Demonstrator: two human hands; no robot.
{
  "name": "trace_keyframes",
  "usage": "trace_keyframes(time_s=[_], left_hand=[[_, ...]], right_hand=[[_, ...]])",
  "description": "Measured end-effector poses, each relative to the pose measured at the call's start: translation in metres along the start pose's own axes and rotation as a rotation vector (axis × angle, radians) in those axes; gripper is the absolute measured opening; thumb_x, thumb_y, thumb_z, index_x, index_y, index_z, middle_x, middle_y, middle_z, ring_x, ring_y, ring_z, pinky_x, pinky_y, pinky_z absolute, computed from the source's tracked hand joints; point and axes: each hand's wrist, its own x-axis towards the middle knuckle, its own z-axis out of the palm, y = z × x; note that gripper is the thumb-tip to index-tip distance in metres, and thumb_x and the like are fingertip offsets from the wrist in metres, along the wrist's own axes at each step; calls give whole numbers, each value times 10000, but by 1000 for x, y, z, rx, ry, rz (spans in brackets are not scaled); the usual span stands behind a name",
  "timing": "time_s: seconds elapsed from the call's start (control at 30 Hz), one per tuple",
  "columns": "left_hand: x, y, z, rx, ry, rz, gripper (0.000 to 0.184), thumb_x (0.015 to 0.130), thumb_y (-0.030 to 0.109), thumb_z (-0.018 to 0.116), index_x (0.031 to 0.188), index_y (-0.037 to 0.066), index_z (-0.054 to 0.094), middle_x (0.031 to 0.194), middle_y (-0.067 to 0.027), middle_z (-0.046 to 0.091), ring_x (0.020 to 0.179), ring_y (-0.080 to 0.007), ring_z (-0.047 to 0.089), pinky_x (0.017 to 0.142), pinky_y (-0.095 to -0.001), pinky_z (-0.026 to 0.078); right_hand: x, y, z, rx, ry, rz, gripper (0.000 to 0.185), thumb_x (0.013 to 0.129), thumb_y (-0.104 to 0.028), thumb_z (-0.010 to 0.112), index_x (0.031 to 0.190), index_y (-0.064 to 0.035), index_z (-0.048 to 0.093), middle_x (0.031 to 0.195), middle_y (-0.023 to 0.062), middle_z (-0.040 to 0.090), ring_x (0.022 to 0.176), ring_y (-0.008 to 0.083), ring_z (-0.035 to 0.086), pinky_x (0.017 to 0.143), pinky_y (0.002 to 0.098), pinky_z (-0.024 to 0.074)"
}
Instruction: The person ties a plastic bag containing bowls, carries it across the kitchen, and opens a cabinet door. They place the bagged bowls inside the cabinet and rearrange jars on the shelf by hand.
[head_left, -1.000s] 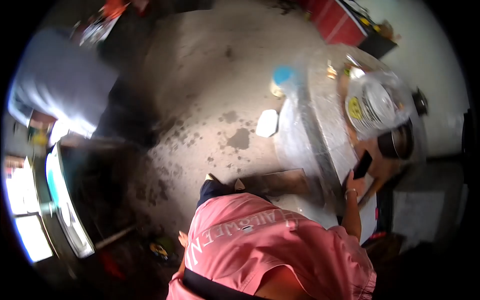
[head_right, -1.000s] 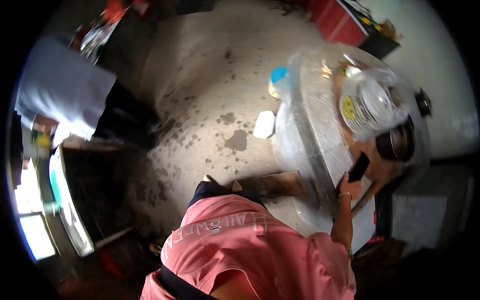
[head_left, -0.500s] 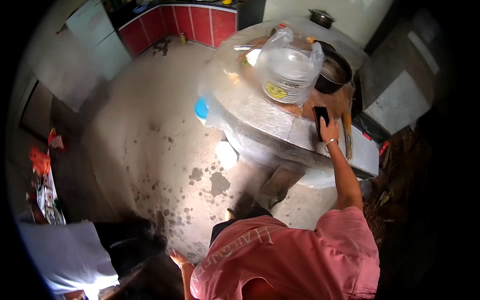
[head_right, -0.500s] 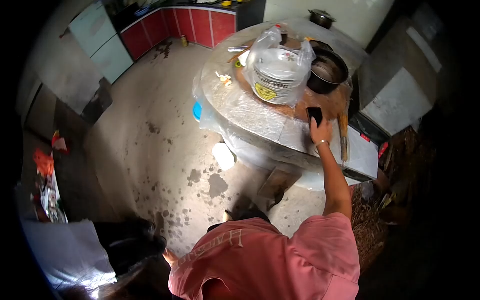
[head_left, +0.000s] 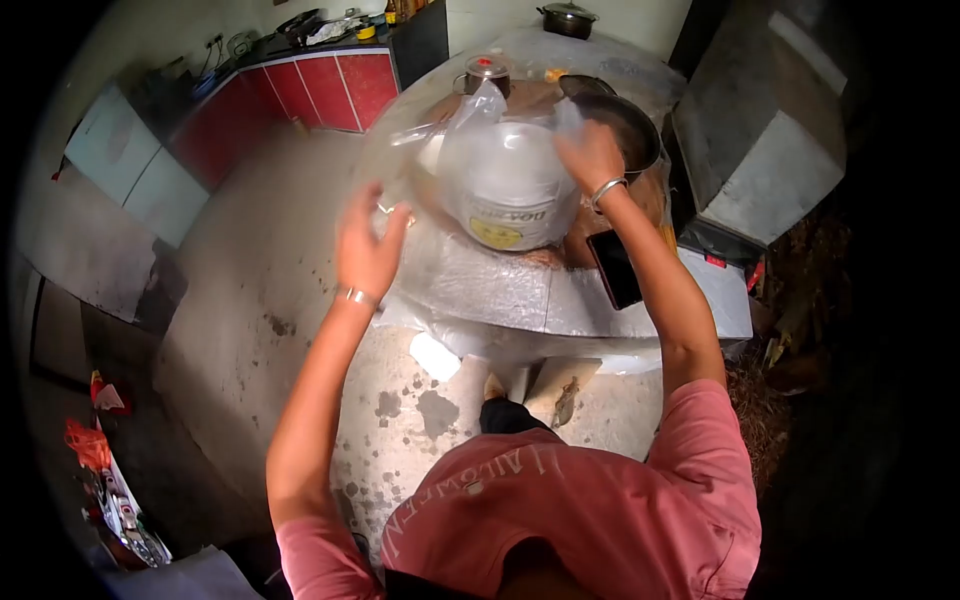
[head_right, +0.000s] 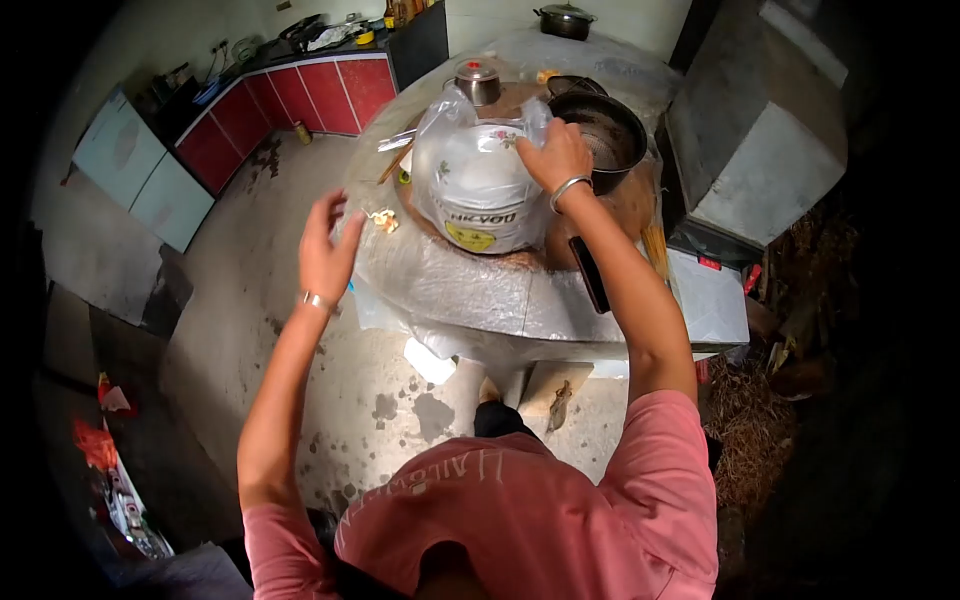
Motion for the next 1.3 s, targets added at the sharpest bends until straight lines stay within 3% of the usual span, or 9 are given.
trace_keyframes(time_s=[0.1,0.27,0.33,0.63,0.87,1.03,1.13,1.23,1.3], left_hand=[[68,9,60,47,-30,71,600,753,303,692,1202,-9,444,1133,-205,545,994,-289,566,848,-355,445],[122,9,111,117,-162,52,704,714,365,711,1230,-3,404,1119,-228,545,1002,-329,571,838,-375,454],[130,14,118,127,-226,-87,484,750,288,656,1119,12,509,940,-194,611,880,-344,597,763,-386,467],[169,-14,135,-574,-523,-14,146,835,82,504,936,16,586,787,-15,612,756,-88,560,708,-250,449],[188,44,112,-290,-688,399,185,791,103,584,935,-12,567,803,-76,598,763,-188,577,743,-314,458],[194,-1,135,-365,-554,463,817,660,293,761,1296,36,318,1290,-195,371,1082,-275,467,920,-353,397],[185,-23,167,-265,-534,726,880,661,312,765,1327,41,257,1349,-203,288,1121,-301,441,952,-377,381],[176,-25,187,-439,-699,494,428,808,246,585,1143,-3,487,1145,-213,508,1050,-278,520,894,-378,399],[172,-19,188,-619,-809,263,300,856,206,488,1042,-20,556,970,-201,594,939,-260,572,832,-368,422]], right_hand=[[13,10,4,204,7,-64,275,751,-269,596,672,-21,507,704,135,585,692,295,597,634,383,455],[18,-1,-25,1180,-280,270,72,789,-16,527,734,-46,492,701,38,557,642,108,562,577,229,437],[20,1,-30,1305,-390,348,63,791,-34,545,774,-36,485,688,34,543,630,108,556,571,225,437],[42,-25,-25,824,-493,42,254,790,-139,615,947,-11,460,722,86,568,640,164,580,600,282,464],[63,-62,7,178,-355,-332,369,718,-178,651,1054,-91,527,848,167,623,805,350,598,703,394,469],[75,-63,-3,265,-430,-155,119,715,-79,615,818,-23,603,747,128,630,722,254,632,635,336,485],[75,-56,6,525,-501,-78,138,720,-37,599,848,14,588,698,102,621,666,183,628,588,301,482],[74,-51,13,483,-375,-270,161,720,-70,618,860,3,588,702,134,626,695,237,641,617,338,495],[72,-61,-10,-24,-341,-351,180,711,-106,632,869,-24,608,725,142,633,717,275,638,644,364,496]])
